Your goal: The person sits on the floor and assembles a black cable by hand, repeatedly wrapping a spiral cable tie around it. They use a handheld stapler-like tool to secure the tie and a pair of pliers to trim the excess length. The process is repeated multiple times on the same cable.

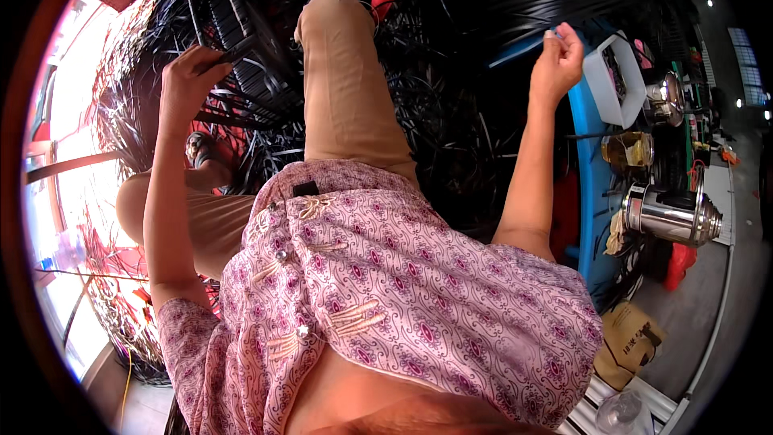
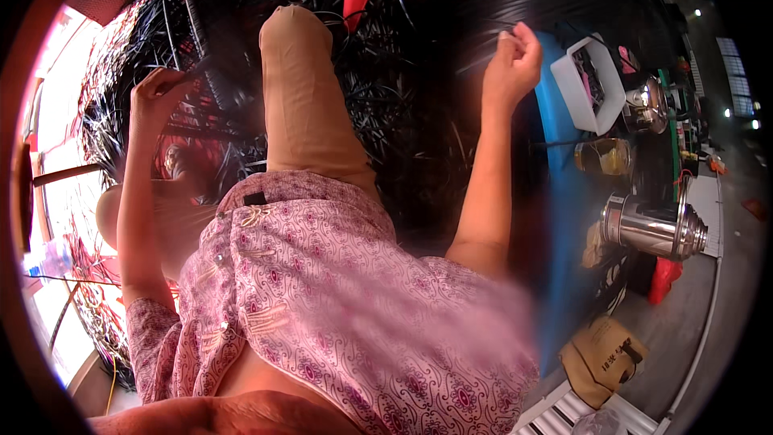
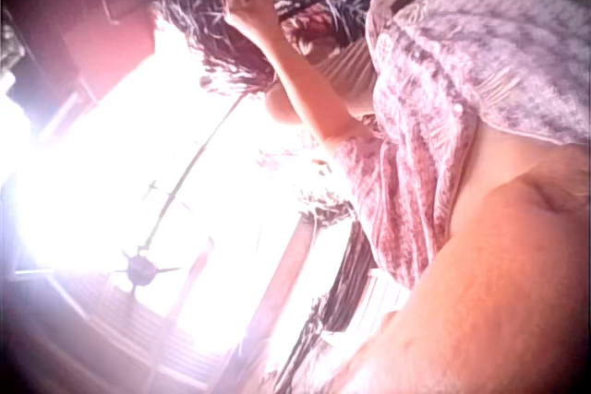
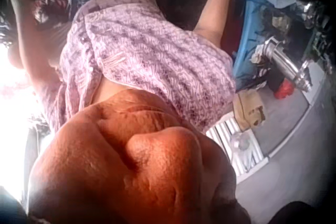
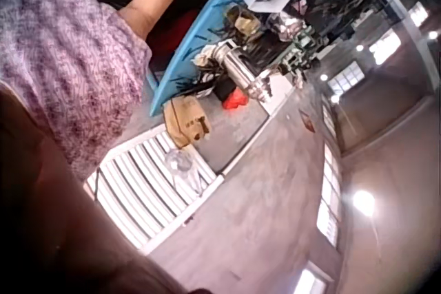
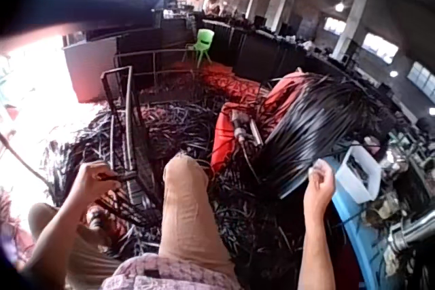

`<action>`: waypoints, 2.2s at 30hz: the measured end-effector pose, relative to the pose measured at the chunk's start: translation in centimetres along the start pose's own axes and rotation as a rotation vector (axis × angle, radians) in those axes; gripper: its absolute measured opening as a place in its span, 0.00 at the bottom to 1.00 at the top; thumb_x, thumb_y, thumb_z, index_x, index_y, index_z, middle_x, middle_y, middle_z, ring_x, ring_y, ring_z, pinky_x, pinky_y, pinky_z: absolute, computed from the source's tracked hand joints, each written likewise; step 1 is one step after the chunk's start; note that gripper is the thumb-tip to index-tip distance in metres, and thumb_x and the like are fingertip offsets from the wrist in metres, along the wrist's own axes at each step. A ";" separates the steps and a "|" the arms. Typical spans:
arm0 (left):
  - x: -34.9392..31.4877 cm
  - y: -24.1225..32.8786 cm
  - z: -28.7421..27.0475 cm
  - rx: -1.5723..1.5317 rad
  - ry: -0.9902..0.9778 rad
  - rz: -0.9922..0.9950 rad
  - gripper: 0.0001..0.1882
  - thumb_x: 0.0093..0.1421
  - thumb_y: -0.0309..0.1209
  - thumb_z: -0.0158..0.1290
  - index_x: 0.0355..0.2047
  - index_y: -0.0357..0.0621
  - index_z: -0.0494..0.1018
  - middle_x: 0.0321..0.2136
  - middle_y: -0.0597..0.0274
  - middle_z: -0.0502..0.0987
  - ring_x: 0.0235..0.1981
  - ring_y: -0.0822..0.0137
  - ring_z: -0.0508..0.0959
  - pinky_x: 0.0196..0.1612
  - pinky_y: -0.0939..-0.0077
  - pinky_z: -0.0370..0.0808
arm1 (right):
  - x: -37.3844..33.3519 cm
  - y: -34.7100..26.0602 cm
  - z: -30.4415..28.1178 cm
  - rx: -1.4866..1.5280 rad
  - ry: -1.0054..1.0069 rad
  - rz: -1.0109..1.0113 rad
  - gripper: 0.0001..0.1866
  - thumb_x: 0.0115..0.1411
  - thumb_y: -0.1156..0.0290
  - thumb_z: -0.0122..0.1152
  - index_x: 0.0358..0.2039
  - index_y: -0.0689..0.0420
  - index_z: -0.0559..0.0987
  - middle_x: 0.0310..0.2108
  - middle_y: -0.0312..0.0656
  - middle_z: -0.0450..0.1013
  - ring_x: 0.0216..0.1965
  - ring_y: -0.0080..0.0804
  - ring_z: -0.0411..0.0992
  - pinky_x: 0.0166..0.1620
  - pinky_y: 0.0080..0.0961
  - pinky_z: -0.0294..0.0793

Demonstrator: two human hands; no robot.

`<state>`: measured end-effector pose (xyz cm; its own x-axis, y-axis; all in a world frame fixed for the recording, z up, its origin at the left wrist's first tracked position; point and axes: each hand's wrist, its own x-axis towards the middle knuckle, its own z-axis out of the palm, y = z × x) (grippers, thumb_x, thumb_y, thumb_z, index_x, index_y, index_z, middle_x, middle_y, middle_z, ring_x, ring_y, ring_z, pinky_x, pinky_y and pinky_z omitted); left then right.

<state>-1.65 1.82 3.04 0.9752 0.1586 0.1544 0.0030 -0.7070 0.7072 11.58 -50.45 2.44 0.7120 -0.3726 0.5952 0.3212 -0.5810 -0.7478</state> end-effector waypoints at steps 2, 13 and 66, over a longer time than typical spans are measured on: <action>0.2 -0.3 0.0 -0.024 -0.008 -0.040 0.13 0.54 0.27 0.66 0.38 0.35 0.81 0.28 0.61 0.81 0.31 0.75 0.81 0.37 0.78 0.76 | 2.7 1.9 -2.7 -0.074 0.111 -0.088 0.15 0.60 0.74 0.65 0.48 0.63 0.80 0.44 0.46 0.79 0.41 0.35 0.78 0.46 0.29 0.78; -0.9 -2.0 -0.9 0.016 0.000 0.084 0.11 0.56 0.29 0.66 0.37 0.36 0.81 0.25 0.63 0.78 0.26 0.76 0.76 0.30 0.79 0.70 | 12.7 7.9 -11.8 -0.303 0.208 -0.169 0.20 0.61 0.70 0.66 0.50 0.67 0.79 0.40 0.48 0.82 0.39 0.33 0.80 0.44 0.26 0.78; -4.2 2.5 -7.4 -0.093 0.075 0.236 0.19 0.49 0.31 0.68 0.41 0.40 0.77 0.28 0.58 0.82 0.30 0.62 0.83 0.35 0.67 0.79 | -2.0 -16.4 3.0 -0.061 -0.715 -0.468 0.10 0.59 0.82 0.65 0.42 0.63 0.79 0.37 0.43 0.79 0.39 0.31 0.78 0.45 0.33 0.78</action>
<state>-7.37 4.46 9.29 0.9273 0.0505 0.3708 -0.2458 -0.6649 0.7053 6.77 -37.98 12.63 0.7441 0.4490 0.4947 0.6603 -0.6071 -0.4421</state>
